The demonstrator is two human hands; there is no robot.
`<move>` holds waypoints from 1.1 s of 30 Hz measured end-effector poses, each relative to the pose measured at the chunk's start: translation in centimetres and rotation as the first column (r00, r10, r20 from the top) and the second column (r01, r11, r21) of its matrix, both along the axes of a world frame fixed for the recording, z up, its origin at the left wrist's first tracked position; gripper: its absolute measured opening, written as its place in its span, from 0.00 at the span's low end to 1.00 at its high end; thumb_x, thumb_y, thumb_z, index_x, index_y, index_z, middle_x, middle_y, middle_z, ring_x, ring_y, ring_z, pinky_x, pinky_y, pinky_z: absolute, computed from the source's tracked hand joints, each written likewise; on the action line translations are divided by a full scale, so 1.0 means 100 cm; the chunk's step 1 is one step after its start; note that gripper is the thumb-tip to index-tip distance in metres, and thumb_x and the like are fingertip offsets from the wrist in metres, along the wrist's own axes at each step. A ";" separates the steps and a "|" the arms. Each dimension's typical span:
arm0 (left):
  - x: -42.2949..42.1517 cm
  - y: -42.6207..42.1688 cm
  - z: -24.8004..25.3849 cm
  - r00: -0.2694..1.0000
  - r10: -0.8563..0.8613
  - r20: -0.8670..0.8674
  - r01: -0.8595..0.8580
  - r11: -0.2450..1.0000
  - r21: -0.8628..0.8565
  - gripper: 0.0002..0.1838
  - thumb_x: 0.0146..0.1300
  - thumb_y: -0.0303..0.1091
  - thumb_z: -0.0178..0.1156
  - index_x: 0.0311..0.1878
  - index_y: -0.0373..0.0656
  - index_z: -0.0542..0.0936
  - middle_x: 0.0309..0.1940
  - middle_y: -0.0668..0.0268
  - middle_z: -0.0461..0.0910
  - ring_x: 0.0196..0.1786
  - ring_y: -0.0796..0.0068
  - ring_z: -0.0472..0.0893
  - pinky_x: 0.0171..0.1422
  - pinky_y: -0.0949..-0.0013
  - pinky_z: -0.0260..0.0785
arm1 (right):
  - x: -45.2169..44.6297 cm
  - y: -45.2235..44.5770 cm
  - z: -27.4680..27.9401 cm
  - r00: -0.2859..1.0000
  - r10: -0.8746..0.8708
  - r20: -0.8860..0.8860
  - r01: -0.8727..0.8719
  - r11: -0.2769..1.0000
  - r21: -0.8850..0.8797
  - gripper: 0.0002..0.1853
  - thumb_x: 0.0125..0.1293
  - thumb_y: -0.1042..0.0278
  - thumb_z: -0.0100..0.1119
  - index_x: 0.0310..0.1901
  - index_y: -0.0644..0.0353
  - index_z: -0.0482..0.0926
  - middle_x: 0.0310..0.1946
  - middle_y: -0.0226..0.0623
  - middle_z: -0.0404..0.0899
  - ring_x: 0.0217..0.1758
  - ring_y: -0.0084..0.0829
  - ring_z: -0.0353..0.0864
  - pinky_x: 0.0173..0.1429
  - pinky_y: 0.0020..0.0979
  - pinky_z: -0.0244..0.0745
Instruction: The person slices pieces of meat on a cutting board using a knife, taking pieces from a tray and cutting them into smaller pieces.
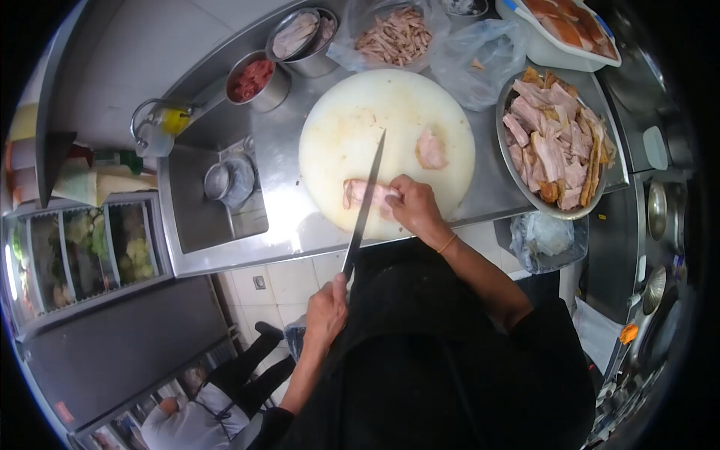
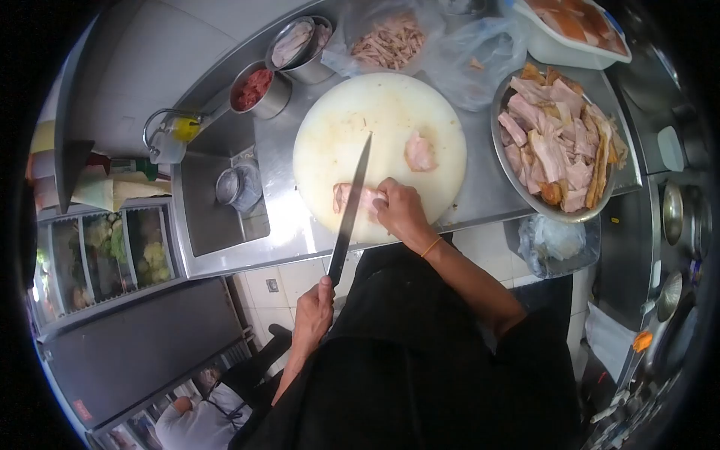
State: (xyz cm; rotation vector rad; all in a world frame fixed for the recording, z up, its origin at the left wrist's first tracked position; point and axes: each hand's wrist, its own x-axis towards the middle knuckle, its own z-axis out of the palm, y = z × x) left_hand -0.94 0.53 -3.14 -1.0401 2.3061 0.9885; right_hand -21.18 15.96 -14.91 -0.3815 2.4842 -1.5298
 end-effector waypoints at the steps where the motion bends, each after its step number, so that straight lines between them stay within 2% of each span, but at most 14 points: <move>1: -0.004 0.002 -0.001 1.000 -0.013 0.021 0.013 1.000 -0.023 0.37 0.81 0.60 0.41 0.36 0.30 0.80 0.34 0.30 0.80 0.46 0.24 0.79 0.51 0.41 0.70 | -0.001 0.000 0.004 1.000 -0.002 0.014 0.003 1.000 -0.011 0.10 0.59 0.72 0.69 0.39 0.64 0.78 0.29 0.53 0.83 0.33 0.55 0.85 0.41 0.47 0.79; 7: -0.017 0.024 0.039 0.987 0.017 -0.160 -0.039 0.990 -0.137 0.29 0.82 0.51 0.45 0.36 0.32 0.77 0.30 0.32 0.79 0.39 0.23 0.79 0.43 0.36 0.69 | -0.006 0.004 0.008 0.994 0.005 0.107 0.002 0.998 -0.068 0.11 0.58 0.74 0.66 0.38 0.64 0.73 0.27 0.52 0.81 0.34 0.58 0.84 0.41 0.50 0.78; 10: -0.004 0.025 0.014 0.959 -0.004 -0.282 -0.043 0.986 -0.159 0.26 0.82 0.48 0.46 0.35 0.33 0.76 0.28 0.33 0.78 0.37 0.23 0.78 0.41 0.34 0.68 | -0.006 0.004 0.011 0.990 0.006 0.142 0.009 0.995 -0.102 0.12 0.57 0.76 0.66 0.39 0.65 0.72 0.26 0.51 0.80 0.34 0.57 0.84 0.40 0.49 0.78; 14: 0.002 0.024 -0.005 0.988 -0.145 0.057 0.156 0.928 -0.337 0.27 0.81 0.49 0.47 0.35 0.34 0.79 0.29 0.31 0.80 0.38 0.23 0.80 0.45 0.33 0.72 | -0.006 0.004 0.005 0.996 0.012 0.092 -0.002 0.994 -0.107 0.11 0.56 0.77 0.66 0.39 0.64 0.73 0.26 0.51 0.80 0.33 0.57 0.83 0.39 0.47 0.78; 17: -0.004 0.028 0.011 0.990 -0.113 0.081 0.133 0.939 -0.318 0.30 0.80 0.51 0.47 0.33 0.33 0.81 0.32 0.30 0.81 0.40 0.24 0.81 0.49 0.33 0.72 | -0.009 0.016 0.002 1.000 0.016 0.021 -0.014 0.996 -0.084 0.12 0.56 0.78 0.68 0.40 0.65 0.75 0.28 0.48 0.82 0.31 0.47 0.86 0.39 0.41 0.80; 21: -0.006 0.023 0.027 1.000 -0.003 -0.013 0.001 0.986 -0.170 0.34 0.81 0.54 0.45 0.36 0.30 0.84 0.31 0.33 0.82 0.41 0.29 0.83 0.49 0.39 0.73 | -0.021 0.043 0.003 0.952 0.046 0.302 0.043 0.958 -0.282 0.17 0.58 0.77 0.73 0.48 0.66 0.79 0.30 0.39 0.85 0.33 0.24 0.86 0.42 0.27 0.82; 24: 0.005 0.017 0.021 0.975 0.207 -0.083 -0.216 0.970 -0.108 0.38 0.82 0.58 0.42 0.37 0.29 0.84 0.24 0.44 0.82 0.33 0.46 0.85 0.43 0.50 0.74 | -0.033 0.031 0.008 0.877 0.307 0.370 -0.041 0.814 -0.579 0.22 0.58 0.79 0.73 0.55 0.67 0.80 0.31 0.40 0.85 0.34 0.24 0.87 0.42 0.27 0.82; 25: -0.001 0.017 0.028 0.949 0.304 -0.081 -0.306 0.952 -0.013 0.41 0.81 0.63 0.42 0.33 0.29 0.81 0.19 0.58 0.76 0.26 0.67 0.78 0.35 0.61 0.70 | -0.032 0.013 -0.001 0.889 0.364 0.277 -0.108 0.756 -0.645 0.21 0.64 0.81 0.69 0.59 0.66 0.79 0.32 0.34 0.84 0.34 0.18 0.82 0.37 0.24 0.79; 26: -0.006 0.015 0.030 0.922 0.369 -0.119 -0.363 0.929 0.067 0.42 0.79 0.66 0.42 0.29 0.31 0.78 0.18 0.65 0.71 0.23 0.76 0.72 0.29 0.66 0.65 | -0.030 0.000 -0.008 0.912 0.342 0.225 -0.202 0.854 -0.479 0.22 0.63 0.78 0.70 0.59 0.66 0.79 0.33 0.37 0.85 0.34 0.21 0.84 0.38 0.26 0.79; 28: -0.014 0.013 0.030 0.910 0.381 -0.160 -0.382 0.924 0.031 0.41 0.79 0.67 0.43 0.29 0.32 0.77 0.18 0.67 0.71 0.21 0.77 0.71 0.27 0.68 0.63 | -0.028 -0.028 0.001 0.951 0.290 0.106 -0.280 0.955 -0.093 0.21 0.61 0.70 0.69 0.57 0.60 0.82 0.34 0.42 0.83 0.37 0.35 0.85 0.47 0.35 0.81; 29: -0.017 0.012 0.031 0.893 0.430 -0.135 -0.423 0.903 0.079 0.40 0.78 0.67 0.43 0.30 0.34 0.77 0.17 0.68 0.70 0.20 0.78 0.70 0.25 0.69 0.61 | -0.025 -0.043 -0.038 0.866 0.352 -0.356 -0.368 0.929 0.024 0.16 0.59 0.71 0.67 0.49 0.50 0.84 0.37 0.38 0.80 0.45 0.42 0.80 0.54 0.40 0.77; 30: -0.012 0.009 0.022 0.890 0.409 -0.201 -0.402 0.912 0.080 0.41 0.78 0.69 0.43 0.29 0.35 0.77 0.17 0.69 0.70 0.18 0.79 0.69 0.23 0.70 0.59 | -0.012 -0.044 -0.006 0.953 0.253 -0.167 -0.255 0.967 0.010 0.11 0.58 0.73 0.67 0.42 0.44 0.84 0.40 0.34 0.76 0.53 0.43 0.75 0.57 0.44 0.74; 32: -0.012 0.009 0.022 0.886 0.442 -0.140 -0.429 0.896 0.113 0.41 0.77 0.70 0.42 0.29 0.37 0.76 0.16 0.70 0.69 0.18 0.78 0.69 0.23 0.71 0.59 | -0.016 -0.047 -0.003 0.775 0.470 -0.422 -0.433 0.882 0.187 0.12 0.56 0.78 0.62 0.40 0.51 0.83 0.43 0.40 0.77 0.53 0.46 0.77 0.55 0.45 0.76; 33: -0.013 0.014 0.020 0.857 0.492 -0.156 -0.470 0.869 0.155 0.42 0.72 0.76 0.44 0.26 0.41 0.73 0.16 0.73 0.64 0.16 0.78 0.63 0.21 0.68 0.51 | -0.011 -0.052 -0.008 0.851 0.416 -0.321 -0.407 0.908 0.099 0.09 0.58 0.78 0.61 0.40 0.54 0.80 0.42 0.42 0.77 0.50 0.46 0.78 0.53 0.44 0.76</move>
